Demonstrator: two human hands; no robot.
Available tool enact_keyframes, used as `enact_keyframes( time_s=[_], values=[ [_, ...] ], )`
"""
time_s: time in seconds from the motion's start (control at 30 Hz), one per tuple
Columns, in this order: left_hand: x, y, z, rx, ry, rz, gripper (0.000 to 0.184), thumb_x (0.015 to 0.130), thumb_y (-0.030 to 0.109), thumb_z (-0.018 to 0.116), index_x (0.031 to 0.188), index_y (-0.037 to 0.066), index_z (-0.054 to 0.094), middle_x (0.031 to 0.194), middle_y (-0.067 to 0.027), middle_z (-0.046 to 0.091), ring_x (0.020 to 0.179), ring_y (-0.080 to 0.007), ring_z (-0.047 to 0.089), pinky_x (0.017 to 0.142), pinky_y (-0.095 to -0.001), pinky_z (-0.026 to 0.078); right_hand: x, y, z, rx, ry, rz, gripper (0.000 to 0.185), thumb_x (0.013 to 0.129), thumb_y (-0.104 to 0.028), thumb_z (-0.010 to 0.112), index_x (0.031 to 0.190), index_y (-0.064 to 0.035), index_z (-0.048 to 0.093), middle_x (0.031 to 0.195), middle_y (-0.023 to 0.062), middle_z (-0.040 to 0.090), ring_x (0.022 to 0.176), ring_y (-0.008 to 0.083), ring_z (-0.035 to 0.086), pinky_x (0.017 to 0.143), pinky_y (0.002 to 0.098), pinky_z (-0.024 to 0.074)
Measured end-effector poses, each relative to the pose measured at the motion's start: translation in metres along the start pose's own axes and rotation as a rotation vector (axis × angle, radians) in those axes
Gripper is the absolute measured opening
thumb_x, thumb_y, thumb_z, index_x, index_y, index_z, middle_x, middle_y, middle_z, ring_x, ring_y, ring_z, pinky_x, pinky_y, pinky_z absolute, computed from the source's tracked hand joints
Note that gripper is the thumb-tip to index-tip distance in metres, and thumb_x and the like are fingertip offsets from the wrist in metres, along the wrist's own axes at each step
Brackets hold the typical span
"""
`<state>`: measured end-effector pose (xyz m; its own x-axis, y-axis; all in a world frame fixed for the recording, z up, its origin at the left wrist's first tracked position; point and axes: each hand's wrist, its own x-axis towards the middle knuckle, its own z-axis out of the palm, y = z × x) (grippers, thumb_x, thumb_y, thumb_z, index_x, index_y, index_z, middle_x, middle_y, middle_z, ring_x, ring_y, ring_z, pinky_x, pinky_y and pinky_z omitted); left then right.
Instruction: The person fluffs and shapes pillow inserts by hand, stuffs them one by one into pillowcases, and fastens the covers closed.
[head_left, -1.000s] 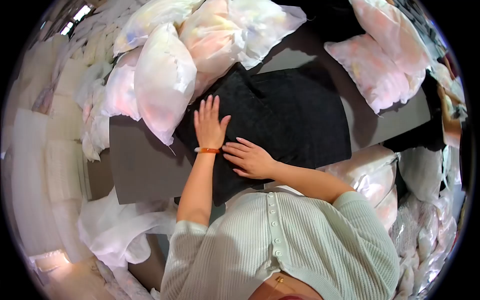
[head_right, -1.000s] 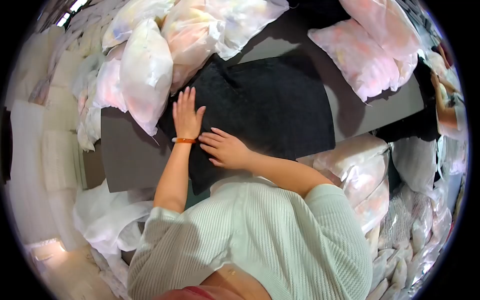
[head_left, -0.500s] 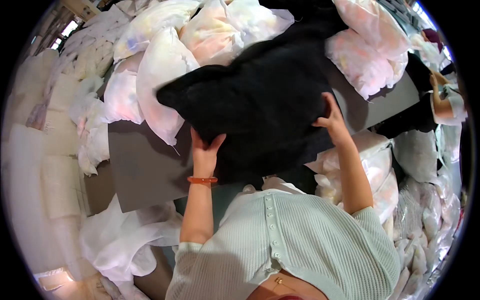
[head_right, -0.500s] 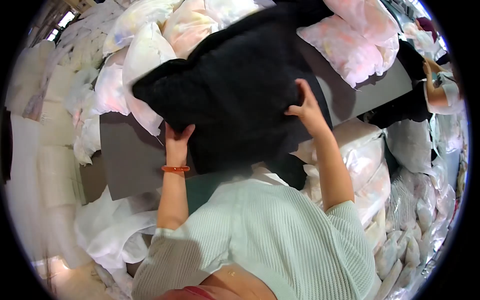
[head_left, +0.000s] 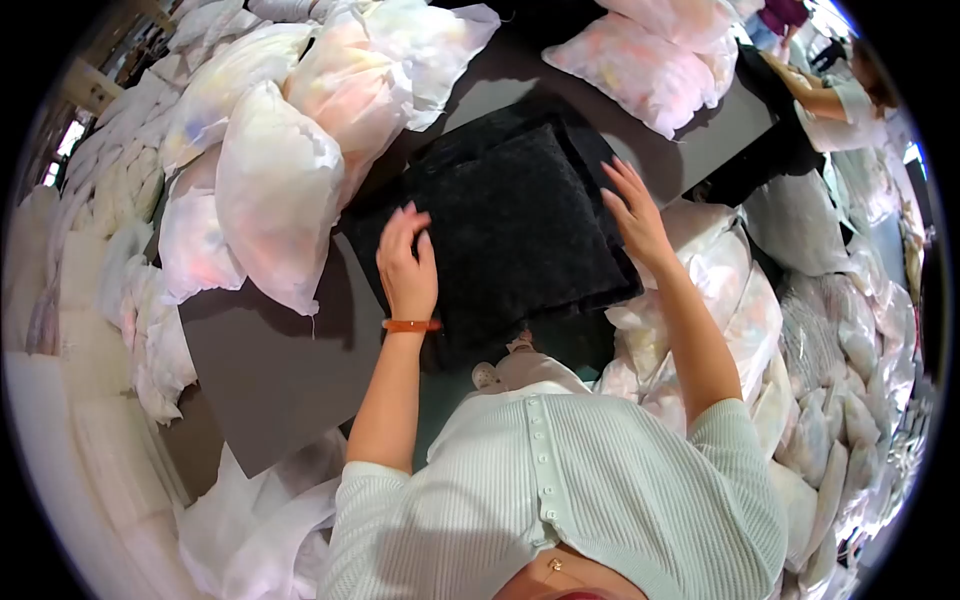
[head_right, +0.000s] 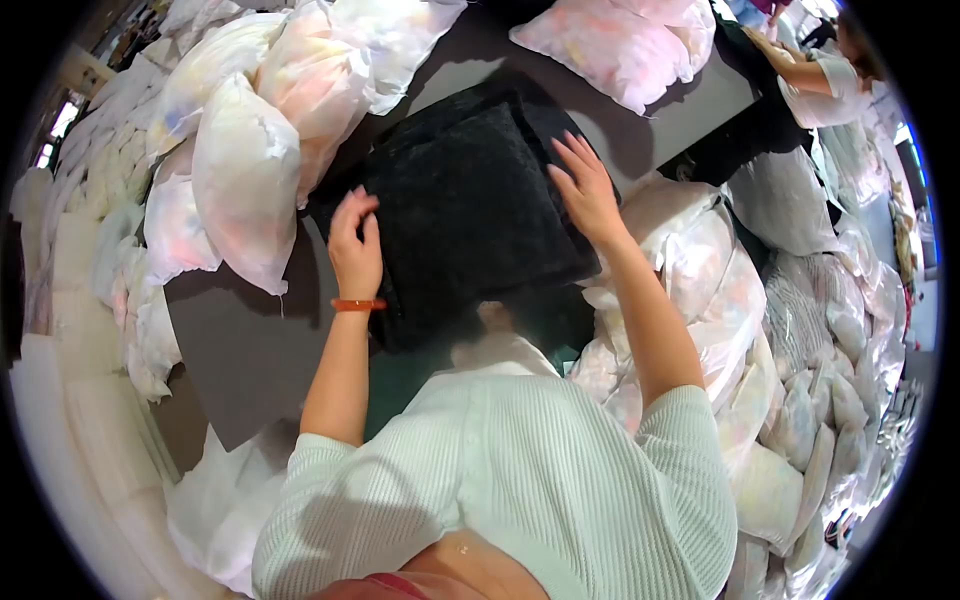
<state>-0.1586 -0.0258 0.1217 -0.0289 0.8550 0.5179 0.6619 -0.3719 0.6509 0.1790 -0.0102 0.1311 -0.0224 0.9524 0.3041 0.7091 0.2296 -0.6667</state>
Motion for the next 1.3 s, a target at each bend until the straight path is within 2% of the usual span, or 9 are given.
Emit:
enact_keyframes(
  time_s=[0.07,0.17,0.27,0.3,0.43,0.6,0.83,1.17,1.3],
  values=[
    [0.039,0.040,-0.006,0.012,0.117,0.147,0.029,0.088,0.008,0.054,0.116,0.007,0.060,0.129,-0.0121,0.056,0.125,-0.0314,0.047,0.104,-0.0425,0.034,0.016,-0.060,-0.005,-0.127,0.072,-0.150,0.045,0.093,-0.029,0.053,0.135,-0.0141,0.050,0.148,0.0093,0.037,0.141,0.0288,0.026,0.113,0.0473,0.0188],
    [0.065,0.058,0.020,0.146,0.118,0.257,0.039,0.091,0.017,0.054,0.129,0.010,0.053,0.139,-0.0117,0.047,0.131,-0.0305,0.041,0.107,-0.0478,0.029,0.033,-0.075,0.022,-0.352,0.083,-0.245,0.048,0.091,-0.031,0.054,0.137,-0.0168,0.048,0.148,0.0080,0.037,0.140,0.0270,0.027,0.112,0.0507,0.0194],
    [0.008,0.028,0.080,0.383,-0.321,0.258,0.054,0.091,0.033,0.053,0.141,0.015,0.041,0.149,-0.0117,0.034,0.138,-0.0349,0.028,0.108,-0.0583,0.021,-0.002,-0.036,0.096,-0.457,-0.105,-0.231,0.054,0.090,-0.033,0.052,0.140,-0.0155,0.043,0.150,0.0079,0.032,0.141,0.0277,0.025,0.112,0.0518,0.0179],
    [-0.022,0.014,0.086,0.317,-0.347,0.195,0.058,0.090,0.036,0.053,0.143,0.016,0.039,0.151,-0.0100,0.030,0.141,-0.0329,0.024,0.109,-0.0586,0.018,-0.015,-0.045,0.097,-0.506,-0.131,-0.236,0.056,0.090,-0.034,0.051,0.142,-0.0172,0.041,0.151,0.0071,0.031,0.141,0.0263,0.024,0.113,0.0508,0.0161],
    [-0.035,0.012,0.068,0.302,-0.446,0.133,0.060,0.089,0.035,0.054,0.144,0.017,0.037,0.152,-0.0083,0.029,0.141,-0.0311,0.023,0.110,-0.0577,0.015,-0.032,-0.060,0.099,-0.494,-0.154,-0.175,0.058,0.089,-0.033,0.052,0.144,-0.0190,0.038,0.152,0.0071,0.029,0.142,0.0253,0.022,0.114,0.0488,0.0109],
    [0.002,-0.020,0.122,0.396,-0.457,0.135,0.059,0.089,0.030,0.052,0.144,0.015,0.036,0.153,-0.0069,0.027,0.142,-0.0285,0.021,0.112,-0.0549,0.016,0.011,-0.024,0.139,-0.524,-0.229,-0.101,0.063,0.088,-0.030,0.050,0.147,-0.0172,0.030,0.155,0.0092,0.021,0.144,0.0261,0.015,0.114,0.0470,0.0083],
    [-0.019,-0.011,0.098,0.301,-0.537,0.149,0.061,0.090,0.032,0.050,0.146,0.014,0.033,0.153,-0.0090,0.026,0.143,-0.0295,0.020,0.113,-0.0526,0.013,-0.023,-0.035,0.119,-0.451,-0.218,-0.151,0.059,0.088,-0.031,0.050,0.143,-0.0141,0.039,0.152,0.0117,0.027,0.143,0.0275,0.020,0.114,0.0495,0.0100],
    [-0.014,-0.013,0.097,0.240,-0.424,0.194,0.061,0.090,0.033,0.054,0.145,0.016,0.035,0.152,-0.0074,0.030,0.142,-0.0271,0.023,0.113,-0.0515,0.014,-0.016,-0.033,0.121,-0.419,-0.064,-0.183,0.057,0.087,-0.030,0.051,0.141,-0.0168,0.041,0.151,0.0081,0.030,0.141,0.0252,0.023,0.114,0.0453,0.0121],
    [-0.023,-0.004,0.063,0.151,-0.306,0.115,0.072,0.082,0.034,0.067,0.141,0.007,0.038,0.148,-0.0142,0.035,0.138,-0.0322,0.030,0.111,-0.0507,0.022,-0.021,-0.039,0.088,-0.091,-0.030,-0.154,0.064,0.083,-0.029,0.062,0.140,-0.0104,0.040,0.147,0.0096,0.036,0.136,0.0295,0.034,0.112,0.0468,0.0214]
  ],
)
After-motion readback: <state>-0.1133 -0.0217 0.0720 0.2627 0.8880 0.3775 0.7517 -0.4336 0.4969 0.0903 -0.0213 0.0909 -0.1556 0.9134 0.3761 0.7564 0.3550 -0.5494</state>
